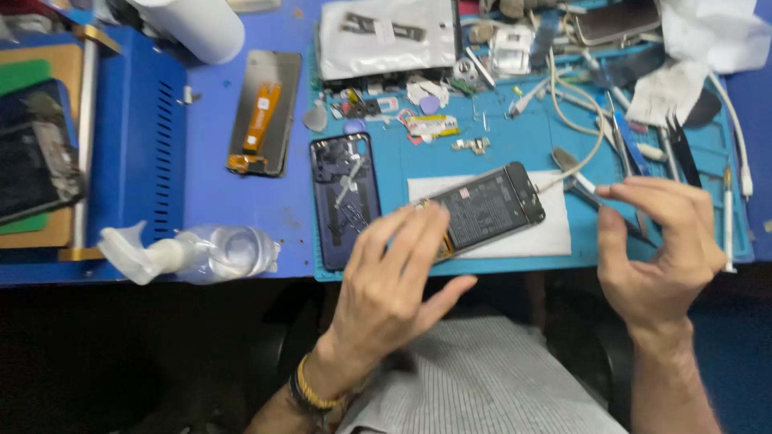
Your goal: Disassembling and repairing internal components of a mobile phone using precision tools
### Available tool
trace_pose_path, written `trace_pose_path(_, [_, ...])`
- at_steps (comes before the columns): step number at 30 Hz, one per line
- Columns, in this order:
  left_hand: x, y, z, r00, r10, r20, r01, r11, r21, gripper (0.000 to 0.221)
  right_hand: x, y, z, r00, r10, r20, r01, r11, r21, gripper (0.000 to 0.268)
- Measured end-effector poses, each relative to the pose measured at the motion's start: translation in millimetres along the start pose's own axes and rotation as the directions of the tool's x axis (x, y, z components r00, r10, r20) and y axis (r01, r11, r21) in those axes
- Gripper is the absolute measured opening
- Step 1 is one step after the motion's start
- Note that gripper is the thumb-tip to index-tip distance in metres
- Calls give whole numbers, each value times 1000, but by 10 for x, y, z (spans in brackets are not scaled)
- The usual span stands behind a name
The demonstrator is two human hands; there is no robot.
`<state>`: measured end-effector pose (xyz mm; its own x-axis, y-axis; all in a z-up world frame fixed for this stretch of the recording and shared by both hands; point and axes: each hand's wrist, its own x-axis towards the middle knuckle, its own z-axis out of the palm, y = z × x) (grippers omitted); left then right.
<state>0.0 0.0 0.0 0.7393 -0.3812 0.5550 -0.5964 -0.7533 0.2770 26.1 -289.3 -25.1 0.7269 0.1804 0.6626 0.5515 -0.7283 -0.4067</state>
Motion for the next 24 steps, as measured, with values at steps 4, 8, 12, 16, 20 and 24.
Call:
trace_pose_path(4, [55,-98,254,995,-2,104,-4,998,57,74,-164,79,-22,999,21,30,-20,999,-41,10])
trace_pose_path(8, [100,-179,374,987,7,158,-14,999,45,76,-186,137,36,995,31,95,-23,996,-86,5])
trace_pose_path(12, [138,-213,429,983,8,183,-11,1000,16,82,-102,201,101,989,1,147,23,986,-165,7])
trace_pose_path(16, [183,-232,425,989,20,146,-25,999,32,80,-31,237,116,993,-21,118,46,975,-218,11])
trace_pose_path(20, [214,-202,428,978,119,169,-150,972,179,79,-57,283,100,992,26,121,16,944,-329,15])
trace_pose_path(24, [195,-157,475,974,157,166,-201,934,294,77,-60,299,90,991,54,124,-8,939,-343,19])
